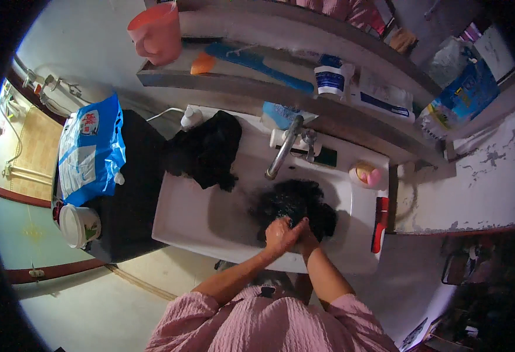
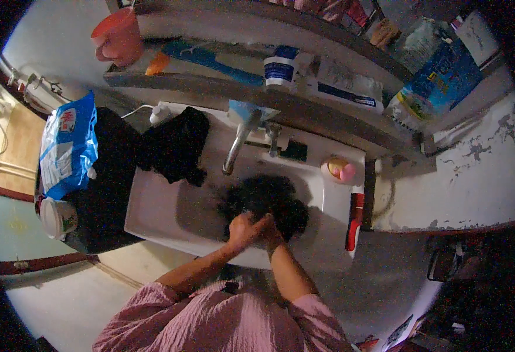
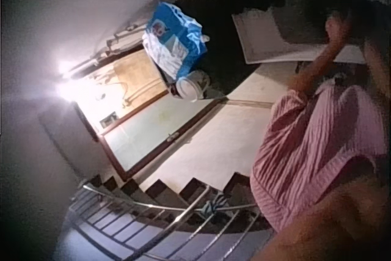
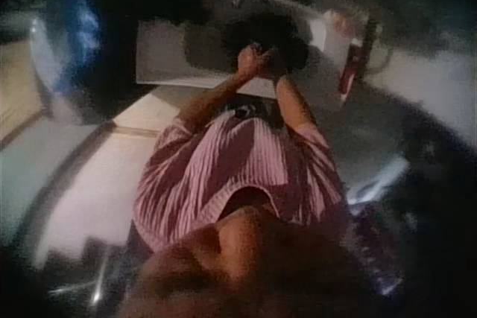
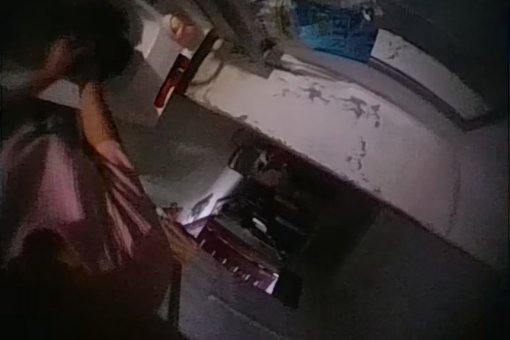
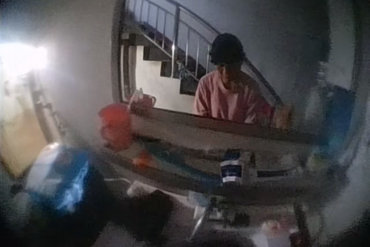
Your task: The person washes black clothes by hand in a white sink, scrubbing them with detergent and rinsing them under a faucet, and later uses a red brush on the fabric.
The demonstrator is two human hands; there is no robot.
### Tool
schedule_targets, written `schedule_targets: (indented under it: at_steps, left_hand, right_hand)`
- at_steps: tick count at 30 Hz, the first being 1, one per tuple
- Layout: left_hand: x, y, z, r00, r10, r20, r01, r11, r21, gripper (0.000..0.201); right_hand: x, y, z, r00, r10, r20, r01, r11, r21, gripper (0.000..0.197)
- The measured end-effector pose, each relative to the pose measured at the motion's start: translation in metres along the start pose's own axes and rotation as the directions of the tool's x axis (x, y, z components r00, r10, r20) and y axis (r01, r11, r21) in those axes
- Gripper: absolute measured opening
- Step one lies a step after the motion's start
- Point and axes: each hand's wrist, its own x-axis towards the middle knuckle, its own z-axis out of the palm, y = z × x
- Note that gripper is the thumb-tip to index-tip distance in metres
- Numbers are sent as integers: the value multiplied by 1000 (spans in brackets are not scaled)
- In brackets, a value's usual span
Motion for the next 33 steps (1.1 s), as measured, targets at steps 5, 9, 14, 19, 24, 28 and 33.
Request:
schedule_targets:
  at_steps: [5, 9, 14, 19, 24, 28, 33]
  left_hand:
    - [50, -54, -18, 984, -158, -86, 164, 984, 69, 44]
    - [57, -80, -68, 948, -316, 31, 281, 883, 375, 52]
    - [34, -93, -38, 969, 230, -90, -96, 685, 722, 63]
    - [39, -117, -2, 895, 384, 226, -433, 632, 643, 67]
    - [85, -57, -31, 925, 66, 375, -273, 802, 532, 52]
    - [123, -103, -19, 942, 306, -140, -194, 832, 520, 48]
    - [86, -109, 14, 943, 242, -230, -137, 909, 393, 51]
  right_hand:
    - [24, 18, 15, 955, -179, -236, 20, 834, -551, 45]
    - [-4, -38, 71, 962, -211, 175, 244, 364, -899, 49]
    - [-9, -28, 38, 956, -280, 85, 6, -271, -962, 58]
    - [-12, -15, -68, 980, -168, 105, -32, -658, -752, 54]
    - [-3, -51, -8, 952, -19, -307, -254, -614, -748, 56]
    - [11, 0, -5, 932, -271, -241, -58, 545, -837, 59]
    - [16, -1, 28, 864, 235, -445, -347, 918, -190, 66]
